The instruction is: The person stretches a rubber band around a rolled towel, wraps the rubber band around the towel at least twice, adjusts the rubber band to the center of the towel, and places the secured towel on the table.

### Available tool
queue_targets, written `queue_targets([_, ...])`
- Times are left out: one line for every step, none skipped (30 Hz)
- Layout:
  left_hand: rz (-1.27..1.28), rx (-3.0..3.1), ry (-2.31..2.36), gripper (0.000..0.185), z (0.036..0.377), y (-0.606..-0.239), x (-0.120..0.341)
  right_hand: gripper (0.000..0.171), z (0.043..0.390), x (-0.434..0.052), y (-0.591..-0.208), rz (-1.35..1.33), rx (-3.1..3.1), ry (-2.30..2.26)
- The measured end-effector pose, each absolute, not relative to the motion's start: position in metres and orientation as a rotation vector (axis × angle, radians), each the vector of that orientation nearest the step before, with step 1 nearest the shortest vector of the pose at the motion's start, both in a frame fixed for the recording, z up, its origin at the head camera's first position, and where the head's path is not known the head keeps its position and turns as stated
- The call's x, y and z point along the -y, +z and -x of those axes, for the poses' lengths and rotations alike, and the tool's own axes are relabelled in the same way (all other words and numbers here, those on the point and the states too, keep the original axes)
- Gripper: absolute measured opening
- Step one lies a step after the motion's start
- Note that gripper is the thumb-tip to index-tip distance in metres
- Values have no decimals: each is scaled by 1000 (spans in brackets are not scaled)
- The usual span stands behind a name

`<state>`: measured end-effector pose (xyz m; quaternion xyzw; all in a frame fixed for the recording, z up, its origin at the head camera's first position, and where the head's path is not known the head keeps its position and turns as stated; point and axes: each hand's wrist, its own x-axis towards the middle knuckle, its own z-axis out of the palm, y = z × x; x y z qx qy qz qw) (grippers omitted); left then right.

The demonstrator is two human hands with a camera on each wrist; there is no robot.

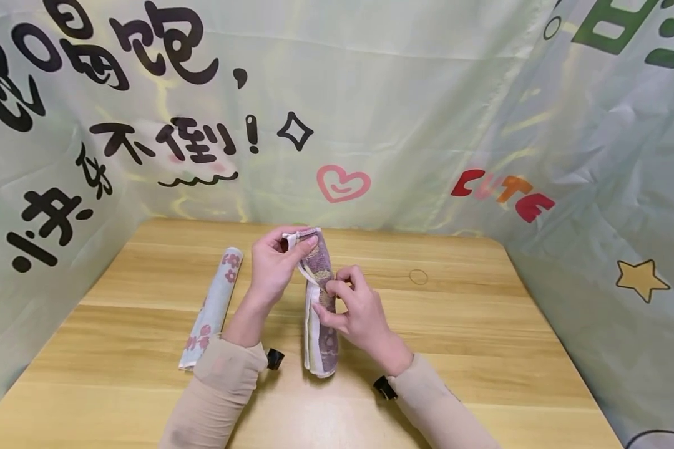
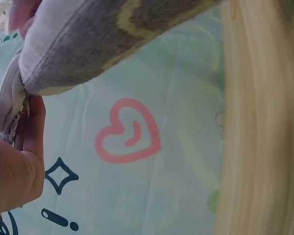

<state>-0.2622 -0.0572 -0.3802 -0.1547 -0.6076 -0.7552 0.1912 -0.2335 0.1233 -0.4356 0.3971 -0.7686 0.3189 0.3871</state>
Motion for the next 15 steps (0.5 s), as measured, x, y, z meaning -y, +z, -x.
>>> queue_targets([453, 1714, -2128, 22, 262, -381, 57, 35, 233, -123, -436, -1005, 1952, 817])
queue_targets([472, 1724, -2130, 22, 262, -381, 58, 36, 233, -123, -436, -998, 1953, 817])
queue_targets([492, 1738, -2127, 23, 262, -382, 58, 36, 234, -123, -436, -991, 1951, 812])
queue_targets([515, 1751, -2126, 23, 262, -382, 58, 36, 234, -123, -436, -987, 1951, 804])
queue_targets([536, 1762, -2125, 23, 262, -382, 59, 34, 235, -124, -435, -987, 1946, 799])
queue_targets([553, 1775, -2123, 24, 263, -383, 60, 32, 235, -125, -435, -996, 1940, 803])
queue_targets([569, 1782, -2126, 25, 263, -383, 60, 29, 236, -125, -435, -1014, 1926, 817])
queue_targets([585, 1789, -2133, 25, 263, -383, 61, 27, 237, -126, -435, -1037, 1913, 848])
queue_targets([598, 1797, -2142, 26, 263, -382, 62, 24, 238, -127, -434, -1063, 1901, 897])
queue_targets([607, 1803, -2153, 26, 263, -381, 62, 23, 238, -127, -434, -1089, 1891, 963])
queue_targets([607, 1807, -2168, 26, 264, -381, 62, 24, 239, -128, -434, -1109, 1880, 1041])
queue_targets([603, 1809, -2186, 25, 264, -381, 62, 29, 239, -129, -434, -1120, 1872, 1127])
queue_targets([595, 1810, -2203, 23, 265, -380, 62, 35, 239, -130, -434, -1120, 1872, 1212])
queue_targets([583, 1805, -2226, 21, 265, -380, 62, 41, 239, -130, -433, -1104, 1885, 1298])
queue_targets([571, 1795, -2251, 20, 265, -380, 62, 46, 239, -131, -433, -1079, 1908, 1375])
